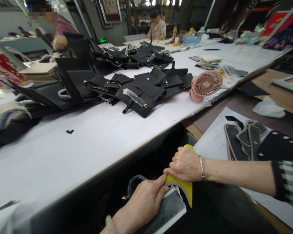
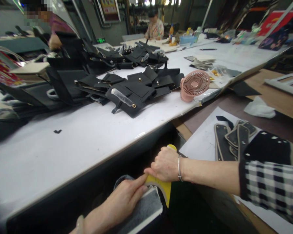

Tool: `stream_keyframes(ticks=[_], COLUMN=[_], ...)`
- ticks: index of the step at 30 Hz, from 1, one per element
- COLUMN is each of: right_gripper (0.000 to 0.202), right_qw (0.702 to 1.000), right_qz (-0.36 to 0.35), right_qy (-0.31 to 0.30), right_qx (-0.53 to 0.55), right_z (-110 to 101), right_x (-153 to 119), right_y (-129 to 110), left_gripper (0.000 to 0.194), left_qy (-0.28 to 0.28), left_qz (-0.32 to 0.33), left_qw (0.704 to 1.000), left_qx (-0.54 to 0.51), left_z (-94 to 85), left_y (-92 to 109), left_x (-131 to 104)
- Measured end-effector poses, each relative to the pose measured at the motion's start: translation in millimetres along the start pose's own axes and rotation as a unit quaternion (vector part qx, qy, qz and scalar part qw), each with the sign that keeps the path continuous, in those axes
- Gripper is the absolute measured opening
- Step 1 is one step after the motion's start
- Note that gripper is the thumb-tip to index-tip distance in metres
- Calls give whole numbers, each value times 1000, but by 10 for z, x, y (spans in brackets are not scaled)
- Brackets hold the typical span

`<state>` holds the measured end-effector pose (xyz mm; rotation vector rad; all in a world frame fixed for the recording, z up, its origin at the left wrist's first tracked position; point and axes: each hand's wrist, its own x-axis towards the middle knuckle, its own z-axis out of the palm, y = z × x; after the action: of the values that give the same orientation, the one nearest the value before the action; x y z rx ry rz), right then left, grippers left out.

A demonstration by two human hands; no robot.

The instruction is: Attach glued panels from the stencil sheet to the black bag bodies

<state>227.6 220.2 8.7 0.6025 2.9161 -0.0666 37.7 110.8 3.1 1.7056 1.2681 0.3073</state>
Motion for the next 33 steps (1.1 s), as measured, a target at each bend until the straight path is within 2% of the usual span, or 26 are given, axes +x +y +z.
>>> stream_keyframes(ticks=[5,13,23,27,33], right_gripper=[62,61,64,66,65], right_qw=[999,997,987,976,954], right_qz=[17,66,144,204,274], right_qy=[-29,-43,-65,-57,-25], right_qx=[5,5,43,57,124], right_z=[-16,26,64,20,63], right_x=[11,-47,-156,-212,-298], right_y=[-42,-112,-326,-506,-675], left_gripper=[30,29,32,35,52], left_qy=[1,2,5,0,-41], left_qz=[-1,11,36,30,7], left_qw=[1000,1000,997,1000,995], left_qx=[21,28,66,2,-90], left_z=[13,16,95,61,-143], left_y=[-4,0,-56,-17,22], left_x=[9,-1,-10,-42,4])
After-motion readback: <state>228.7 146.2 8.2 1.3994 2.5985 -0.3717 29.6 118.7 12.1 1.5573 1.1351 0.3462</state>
